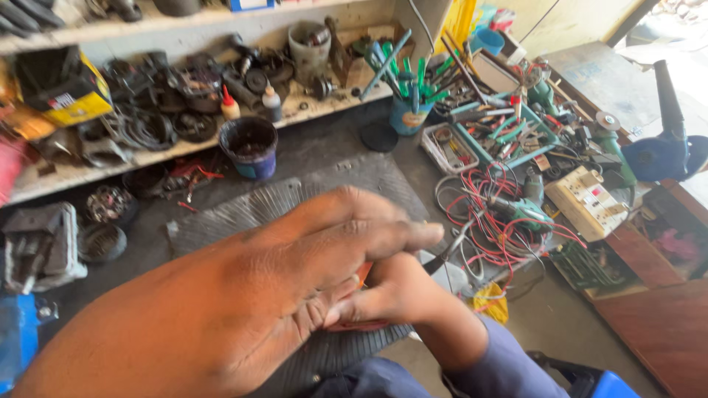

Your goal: The person uses a screwdriver to pry open a red power tool housing, then removes a metal component. They scrape and brush away accumulated grime from the inside of the housing using a metal scraper and a small brush, then wipe the area with a cloth.

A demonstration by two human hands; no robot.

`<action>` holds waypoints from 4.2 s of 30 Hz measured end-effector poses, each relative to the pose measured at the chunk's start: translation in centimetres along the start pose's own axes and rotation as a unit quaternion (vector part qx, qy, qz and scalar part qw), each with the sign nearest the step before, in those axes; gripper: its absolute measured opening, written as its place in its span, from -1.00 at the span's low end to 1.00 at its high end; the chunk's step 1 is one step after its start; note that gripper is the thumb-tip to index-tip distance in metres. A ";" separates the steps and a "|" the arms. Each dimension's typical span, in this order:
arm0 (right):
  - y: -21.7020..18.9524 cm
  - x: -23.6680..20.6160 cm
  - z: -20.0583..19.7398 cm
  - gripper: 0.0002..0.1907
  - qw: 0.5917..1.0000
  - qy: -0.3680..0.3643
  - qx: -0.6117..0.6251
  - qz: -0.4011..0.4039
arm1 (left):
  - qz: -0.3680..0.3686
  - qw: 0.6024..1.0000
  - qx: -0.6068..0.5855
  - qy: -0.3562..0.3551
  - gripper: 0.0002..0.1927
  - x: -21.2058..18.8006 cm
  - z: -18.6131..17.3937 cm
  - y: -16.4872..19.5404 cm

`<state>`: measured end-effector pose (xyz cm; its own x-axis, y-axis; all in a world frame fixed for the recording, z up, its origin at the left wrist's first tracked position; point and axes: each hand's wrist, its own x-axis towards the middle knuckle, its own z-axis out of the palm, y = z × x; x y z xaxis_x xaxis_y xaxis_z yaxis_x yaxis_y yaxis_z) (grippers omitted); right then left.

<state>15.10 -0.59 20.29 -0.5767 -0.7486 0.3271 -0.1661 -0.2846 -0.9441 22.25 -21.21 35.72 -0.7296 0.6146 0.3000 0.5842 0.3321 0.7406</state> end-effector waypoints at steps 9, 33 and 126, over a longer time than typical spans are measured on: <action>1.2 -4.8 2.8 -0.79 0.957 0.242 -0.161 0.012 | 0.049 0.904 0.285 0.316 -0.58 0.8 5.5 0.1; 0.7 -3.7 2.2 -0.74 0.986 0.148 -0.066 0.020 | -0.194 0.955 -0.161 0.155 -0.77 -5.1 14.3 -13.8; 1.3 -9.2 -15.0 0.02 0.853 -0.011 -0.518 0.060 | -0.147 0.962 -0.169 0.154 0.15 2.5 20.5 -22.7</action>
<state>8.16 14.91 15.44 -0.6262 -0.7491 0.2162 -0.7312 0.4679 -0.4964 14.50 -12.53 7.34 -0.9470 0.2708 0.1725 0.2250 0.1766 0.9582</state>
